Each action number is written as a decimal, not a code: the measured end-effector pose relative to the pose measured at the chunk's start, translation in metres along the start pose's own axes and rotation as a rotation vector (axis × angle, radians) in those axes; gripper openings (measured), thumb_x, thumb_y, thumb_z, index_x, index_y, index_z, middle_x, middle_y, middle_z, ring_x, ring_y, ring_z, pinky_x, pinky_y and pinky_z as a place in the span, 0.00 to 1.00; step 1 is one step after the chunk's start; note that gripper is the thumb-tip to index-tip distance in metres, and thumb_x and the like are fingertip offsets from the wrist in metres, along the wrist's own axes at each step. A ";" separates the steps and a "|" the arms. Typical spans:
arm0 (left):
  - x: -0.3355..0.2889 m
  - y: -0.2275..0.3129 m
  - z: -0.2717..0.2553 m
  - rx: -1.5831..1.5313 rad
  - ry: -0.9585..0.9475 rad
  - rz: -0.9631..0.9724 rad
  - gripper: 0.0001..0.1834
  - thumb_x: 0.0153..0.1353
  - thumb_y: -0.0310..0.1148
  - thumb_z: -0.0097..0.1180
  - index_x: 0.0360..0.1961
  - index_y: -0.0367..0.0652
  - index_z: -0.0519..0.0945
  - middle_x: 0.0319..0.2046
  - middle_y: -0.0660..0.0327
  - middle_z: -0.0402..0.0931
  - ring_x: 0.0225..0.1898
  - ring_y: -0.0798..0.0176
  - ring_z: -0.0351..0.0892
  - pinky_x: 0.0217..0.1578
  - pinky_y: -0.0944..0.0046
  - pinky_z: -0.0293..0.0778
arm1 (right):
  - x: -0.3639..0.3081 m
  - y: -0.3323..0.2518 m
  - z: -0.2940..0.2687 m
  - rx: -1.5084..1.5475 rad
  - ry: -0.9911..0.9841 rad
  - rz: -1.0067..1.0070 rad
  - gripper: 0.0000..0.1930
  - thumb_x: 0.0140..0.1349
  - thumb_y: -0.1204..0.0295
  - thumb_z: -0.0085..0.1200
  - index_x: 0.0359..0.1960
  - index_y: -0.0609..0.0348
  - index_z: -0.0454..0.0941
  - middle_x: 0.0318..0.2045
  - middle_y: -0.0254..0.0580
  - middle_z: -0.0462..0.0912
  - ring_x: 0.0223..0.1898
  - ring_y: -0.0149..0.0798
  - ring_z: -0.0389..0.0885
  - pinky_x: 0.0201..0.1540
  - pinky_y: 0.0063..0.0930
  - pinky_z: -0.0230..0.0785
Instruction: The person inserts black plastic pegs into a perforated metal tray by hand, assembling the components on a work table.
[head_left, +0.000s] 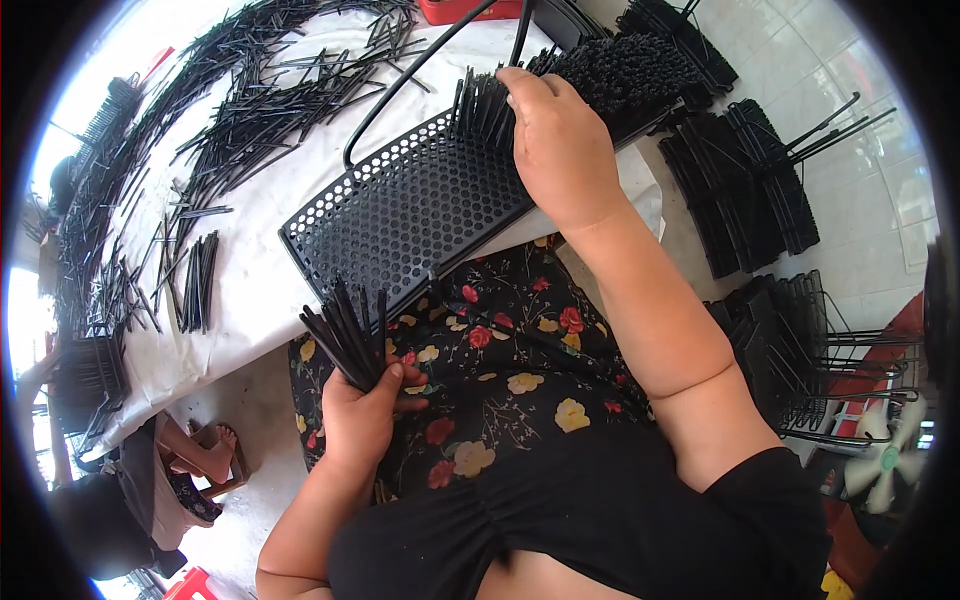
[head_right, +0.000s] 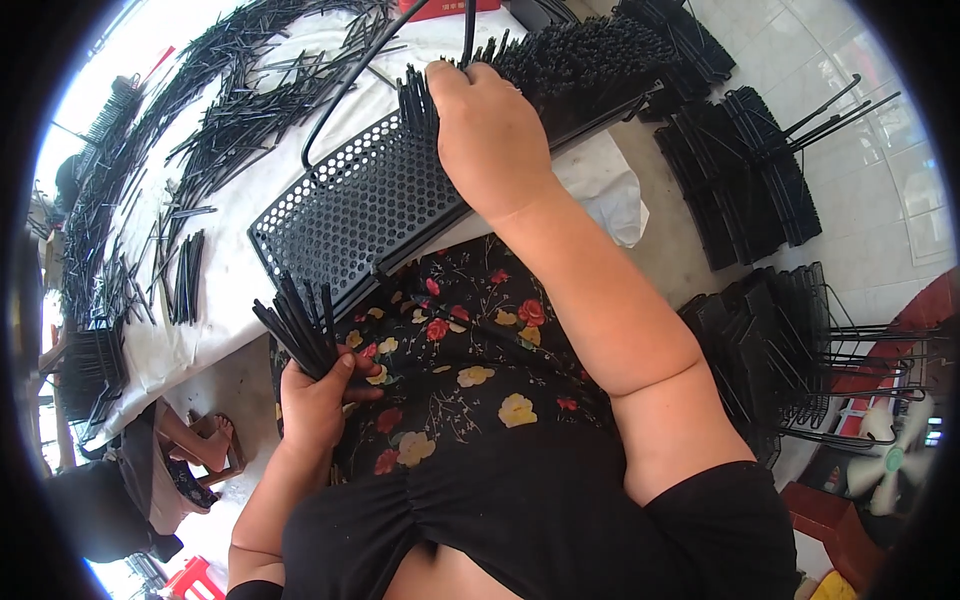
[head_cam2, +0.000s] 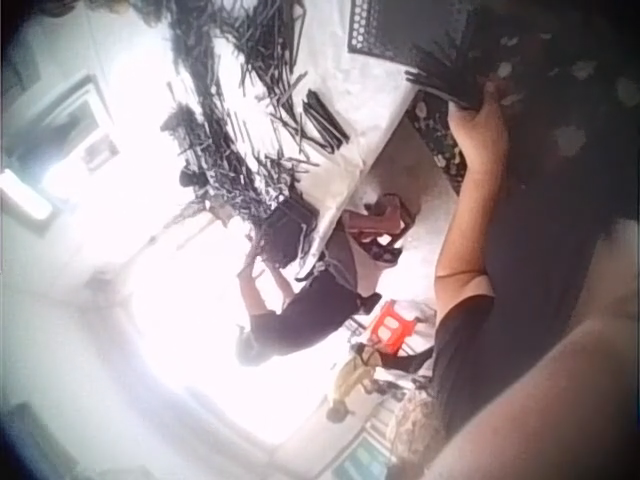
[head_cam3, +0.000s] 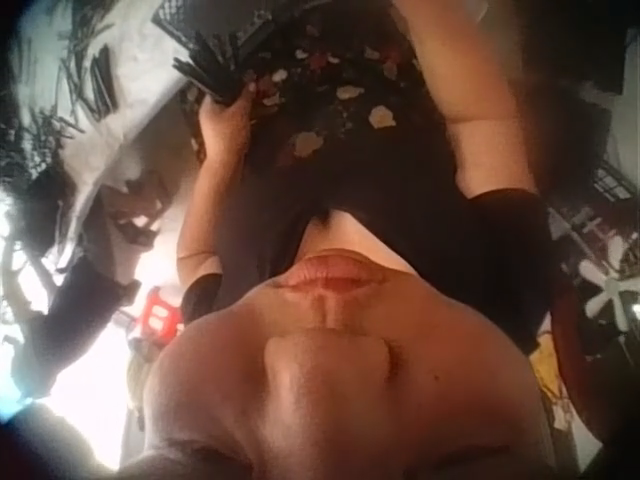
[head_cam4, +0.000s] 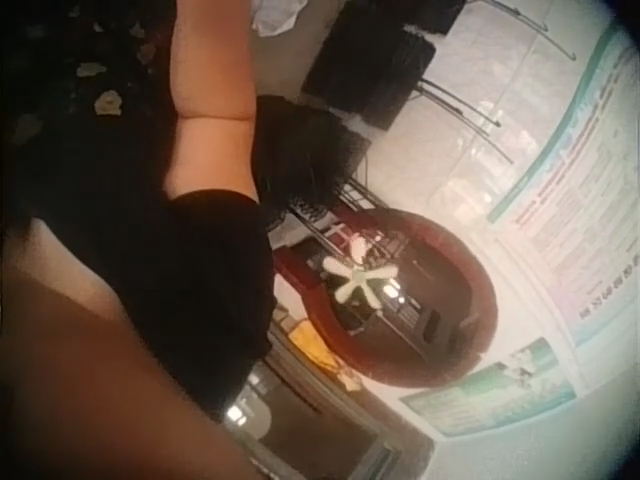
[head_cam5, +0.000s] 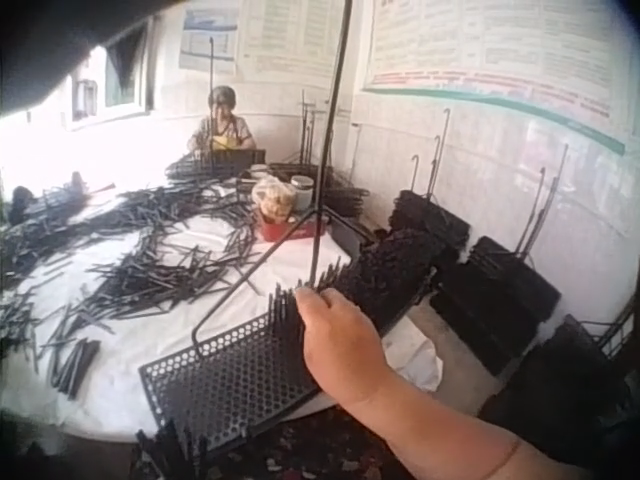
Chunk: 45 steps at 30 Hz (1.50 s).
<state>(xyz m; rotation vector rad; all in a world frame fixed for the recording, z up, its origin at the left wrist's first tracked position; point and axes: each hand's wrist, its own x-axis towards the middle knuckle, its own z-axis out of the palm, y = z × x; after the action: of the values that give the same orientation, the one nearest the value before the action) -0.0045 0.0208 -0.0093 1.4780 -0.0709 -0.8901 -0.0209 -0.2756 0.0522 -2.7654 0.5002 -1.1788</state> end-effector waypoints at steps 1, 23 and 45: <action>0.001 0.001 0.001 0.003 0.000 -0.005 0.03 0.67 0.22 0.50 0.41 0.34 0.73 0.33 0.53 0.79 0.35 0.55 0.85 0.29 0.59 0.86 | 0.001 -0.003 -0.002 -0.001 0.000 0.000 0.15 0.61 0.81 0.51 0.50 0.59 0.77 0.36 0.51 0.81 0.36 0.53 0.81 0.41 0.39 0.76; 0.000 0.003 -0.002 -0.038 -0.015 0.010 0.03 0.67 0.23 0.51 0.40 0.34 0.74 0.32 0.53 0.79 0.36 0.54 0.85 0.32 0.57 0.86 | 0.011 0.018 -0.044 -0.047 -0.162 0.049 0.08 0.57 0.74 0.60 0.33 0.62 0.74 0.34 0.52 0.80 0.37 0.55 0.81 0.41 0.43 0.74; -0.011 0.038 0.018 -0.183 -0.165 -0.167 0.12 0.67 0.32 0.55 0.47 0.37 0.78 0.34 0.57 0.80 0.34 0.63 0.81 0.30 0.63 0.79 | -0.099 -0.057 -0.029 1.228 -0.664 0.568 0.09 0.64 0.72 0.61 0.40 0.64 0.78 0.32 0.33 0.81 0.34 0.24 0.78 0.36 0.18 0.71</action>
<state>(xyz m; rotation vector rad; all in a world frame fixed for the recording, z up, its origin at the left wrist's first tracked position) -0.0040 0.0066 0.0313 1.2511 0.0124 -1.1230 -0.0908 -0.1879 0.0171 -1.5867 0.2766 -0.1962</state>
